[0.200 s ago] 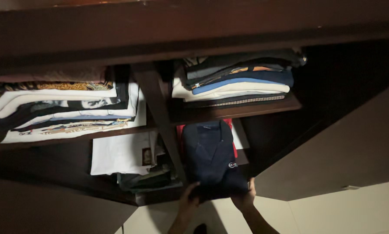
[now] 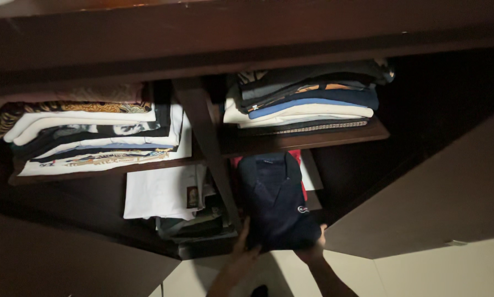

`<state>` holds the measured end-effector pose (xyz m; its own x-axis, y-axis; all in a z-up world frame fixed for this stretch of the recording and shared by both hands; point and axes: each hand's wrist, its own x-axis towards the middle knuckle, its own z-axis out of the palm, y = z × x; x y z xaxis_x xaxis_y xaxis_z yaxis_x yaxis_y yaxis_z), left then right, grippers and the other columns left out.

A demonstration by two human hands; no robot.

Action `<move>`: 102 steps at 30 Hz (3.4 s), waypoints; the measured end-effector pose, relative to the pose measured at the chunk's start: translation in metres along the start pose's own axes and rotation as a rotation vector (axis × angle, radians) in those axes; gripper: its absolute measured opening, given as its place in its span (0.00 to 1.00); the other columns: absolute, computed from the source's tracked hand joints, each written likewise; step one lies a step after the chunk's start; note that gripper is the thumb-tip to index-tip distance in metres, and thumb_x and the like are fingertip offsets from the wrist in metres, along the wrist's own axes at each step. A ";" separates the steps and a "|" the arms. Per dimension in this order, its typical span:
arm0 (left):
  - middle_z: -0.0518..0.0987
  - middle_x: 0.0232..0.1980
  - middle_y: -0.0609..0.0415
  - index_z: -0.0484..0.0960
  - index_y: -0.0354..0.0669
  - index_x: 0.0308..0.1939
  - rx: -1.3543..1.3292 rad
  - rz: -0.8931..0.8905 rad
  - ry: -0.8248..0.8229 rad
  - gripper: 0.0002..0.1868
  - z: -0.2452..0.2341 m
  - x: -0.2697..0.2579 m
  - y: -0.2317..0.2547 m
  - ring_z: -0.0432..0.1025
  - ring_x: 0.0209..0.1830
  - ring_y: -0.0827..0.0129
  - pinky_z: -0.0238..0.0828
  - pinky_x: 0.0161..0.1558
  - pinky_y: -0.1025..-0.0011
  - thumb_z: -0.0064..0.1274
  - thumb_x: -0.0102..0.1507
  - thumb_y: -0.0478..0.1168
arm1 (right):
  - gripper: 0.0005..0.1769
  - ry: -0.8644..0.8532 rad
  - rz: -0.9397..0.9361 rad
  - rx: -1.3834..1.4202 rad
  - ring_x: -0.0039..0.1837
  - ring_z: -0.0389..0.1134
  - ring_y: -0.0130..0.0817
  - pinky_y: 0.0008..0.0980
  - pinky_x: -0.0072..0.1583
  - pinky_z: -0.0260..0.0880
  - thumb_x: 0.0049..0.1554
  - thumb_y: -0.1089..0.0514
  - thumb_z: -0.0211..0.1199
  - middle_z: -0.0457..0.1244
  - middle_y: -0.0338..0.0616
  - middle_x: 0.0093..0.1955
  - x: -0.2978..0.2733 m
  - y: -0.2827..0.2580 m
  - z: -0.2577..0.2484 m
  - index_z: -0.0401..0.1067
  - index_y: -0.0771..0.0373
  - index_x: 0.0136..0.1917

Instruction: The person takes folded t-shirts one by one from a wardrobe shelf and places them onto a bed. The person handles several shirts of different colors and designs, stacking them on the bed.

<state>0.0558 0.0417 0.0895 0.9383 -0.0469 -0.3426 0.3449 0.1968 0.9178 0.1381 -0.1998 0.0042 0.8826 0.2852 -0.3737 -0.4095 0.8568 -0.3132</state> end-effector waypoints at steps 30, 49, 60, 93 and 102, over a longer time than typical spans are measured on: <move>0.76 0.67 0.50 0.66 0.47 0.70 -0.953 -0.067 -0.100 0.33 0.075 0.003 -0.017 0.70 0.67 0.56 0.63 0.68 0.55 0.54 0.62 0.45 | 0.26 -0.035 0.315 -0.454 0.49 0.75 0.45 0.44 0.51 0.78 0.51 0.62 0.67 0.71 0.52 0.50 -0.054 -0.079 0.103 0.71 0.64 0.64; 0.80 0.61 0.53 0.69 0.40 0.70 -0.195 0.232 0.800 0.38 0.059 -0.190 0.019 0.75 0.60 0.67 0.70 0.61 0.69 0.65 0.57 0.42 | 0.39 -0.271 0.771 -0.469 0.62 0.69 0.50 0.49 0.66 0.68 0.55 0.31 0.57 0.69 0.53 0.63 -0.088 -0.013 0.084 0.71 0.62 0.67; 0.83 0.55 0.47 0.78 0.33 0.59 -0.200 0.517 1.383 0.31 0.081 -0.336 -0.038 0.78 0.52 0.67 0.75 0.56 0.68 0.70 0.54 0.38 | 0.28 -0.546 1.383 -0.768 0.59 0.73 0.48 0.46 0.64 0.71 0.59 0.46 0.60 0.70 0.58 0.59 -0.113 0.105 0.107 0.73 0.73 0.60; 0.76 0.62 0.47 0.61 0.39 0.70 -0.601 0.486 2.823 0.50 0.396 -0.749 -0.265 0.72 0.59 0.66 0.68 0.61 0.69 0.73 0.49 0.39 | 0.28 -1.326 2.169 -1.180 0.61 0.71 0.42 0.43 0.62 0.72 0.58 0.54 0.63 0.68 0.48 0.62 -0.684 0.355 -0.017 0.67 0.65 0.69; 0.82 0.57 0.38 0.76 0.27 0.63 -1.392 1.242 2.139 0.32 0.343 -0.834 -0.348 0.79 0.52 0.53 0.80 0.50 0.61 0.67 0.56 0.35 | 0.26 -1.419 2.173 -1.257 0.59 0.70 0.41 0.42 0.60 0.71 0.58 0.58 0.65 0.67 0.45 0.60 -0.773 0.490 -0.038 0.67 0.61 0.68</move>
<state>-0.8383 -0.3240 0.1243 -0.6741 0.5373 -0.5068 -0.7347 -0.4174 0.5348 -0.7541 -0.0165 0.1062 -0.8953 0.1333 -0.4250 0.2095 -0.7161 -0.6658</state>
